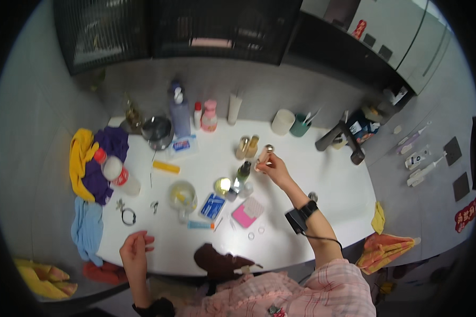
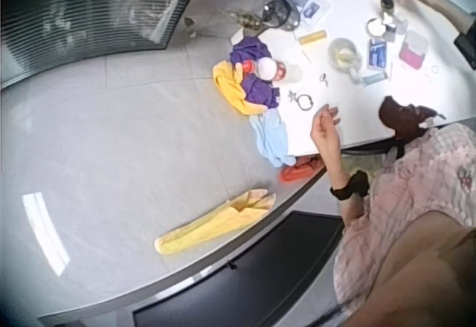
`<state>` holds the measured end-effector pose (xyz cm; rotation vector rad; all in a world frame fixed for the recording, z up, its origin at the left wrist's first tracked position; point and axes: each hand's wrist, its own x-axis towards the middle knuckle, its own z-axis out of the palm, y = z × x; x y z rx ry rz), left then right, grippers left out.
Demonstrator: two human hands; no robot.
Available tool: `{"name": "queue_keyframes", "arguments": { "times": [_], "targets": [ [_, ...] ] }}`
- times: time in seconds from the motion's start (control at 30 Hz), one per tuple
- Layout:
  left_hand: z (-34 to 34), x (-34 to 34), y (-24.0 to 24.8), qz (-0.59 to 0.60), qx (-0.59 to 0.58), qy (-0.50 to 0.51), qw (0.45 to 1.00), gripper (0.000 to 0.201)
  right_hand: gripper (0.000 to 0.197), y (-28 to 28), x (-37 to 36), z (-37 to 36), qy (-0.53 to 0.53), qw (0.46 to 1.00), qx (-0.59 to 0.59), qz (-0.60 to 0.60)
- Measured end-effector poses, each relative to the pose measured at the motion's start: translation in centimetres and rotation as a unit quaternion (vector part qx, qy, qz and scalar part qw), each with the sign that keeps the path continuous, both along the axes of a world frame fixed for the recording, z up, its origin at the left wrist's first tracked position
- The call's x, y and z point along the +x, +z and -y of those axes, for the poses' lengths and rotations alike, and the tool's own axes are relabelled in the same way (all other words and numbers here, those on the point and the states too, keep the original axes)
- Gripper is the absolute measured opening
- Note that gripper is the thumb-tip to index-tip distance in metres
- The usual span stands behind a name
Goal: Organizing and tidying various toiletry items and cosmetics on a bathroom counter and in a cabinet.
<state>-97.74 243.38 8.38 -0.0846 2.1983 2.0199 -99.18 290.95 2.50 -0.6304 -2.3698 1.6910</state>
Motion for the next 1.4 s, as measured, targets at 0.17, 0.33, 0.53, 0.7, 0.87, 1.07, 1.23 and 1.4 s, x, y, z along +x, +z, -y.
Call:
{"name": "queue_keyframes", "arguments": {
  "times": [0.17, 0.33, 0.53, 0.7, 0.87, 1.07, 1.23, 1.4],
  "targets": [
    [0.5, -0.1, -0.9, 0.017, -0.021, 0.007, 1.0, 0.02, 0.032, 17.1, -0.9, -4.8, -0.093, 0.927, 0.105, -0.347],
    [0.1, 0.0, -2.2, 0.027, -0.013, 0.006, 1.0, 0.021, 0.033, 25.1, -8.9, -12.2, -0.197, 0.86, 0.297, -0.365],
    [0.6, 0.4, -2.6, 0.012, -0.032, 0.017, 0.999, 0.02, 0.044, 26.5, -15.8, -12.1, -0.136, 0.897, 0.338, -0.252],
    [0.8, 1.5, -2.5, 0.007, -0.036, 0.019, 0.999, 0.021, 0.041, 28.1, -17.3, -14.4, -0.076, 0.94, 0.267, -0.197],
    [-1.0, 0.9, -2.1, 0.027, -0.034, -0.013, 0.999, 0.02, 0.062, 27.7, -16.5, -14.0, -0.052, 0.952, 0.249, -0.17],
    [-2.7, -1.4, -3.0, 0.043, -0.044, -0.043, 0.997, 0.02, 0.031, 24.7, -8.4, -6.2, -0.12, 0.849, 0.232, -0.459],
    [-2.4, -4.3, -7.4, 0.134, -0.128, -0.087, 0.979, 0.027, 0.033, 5.9, 2.6, 0.0, 0.03, 0.978, 0.149, -0.14],
    [-2.2, -5.9, -9.3, 0.255, -0.03, -0.092, 0.962, 0.037, 0.062, 0.8, 2.6, 3.0, 0.085, 0.994, -0.006, -0.067]
  ]
}}
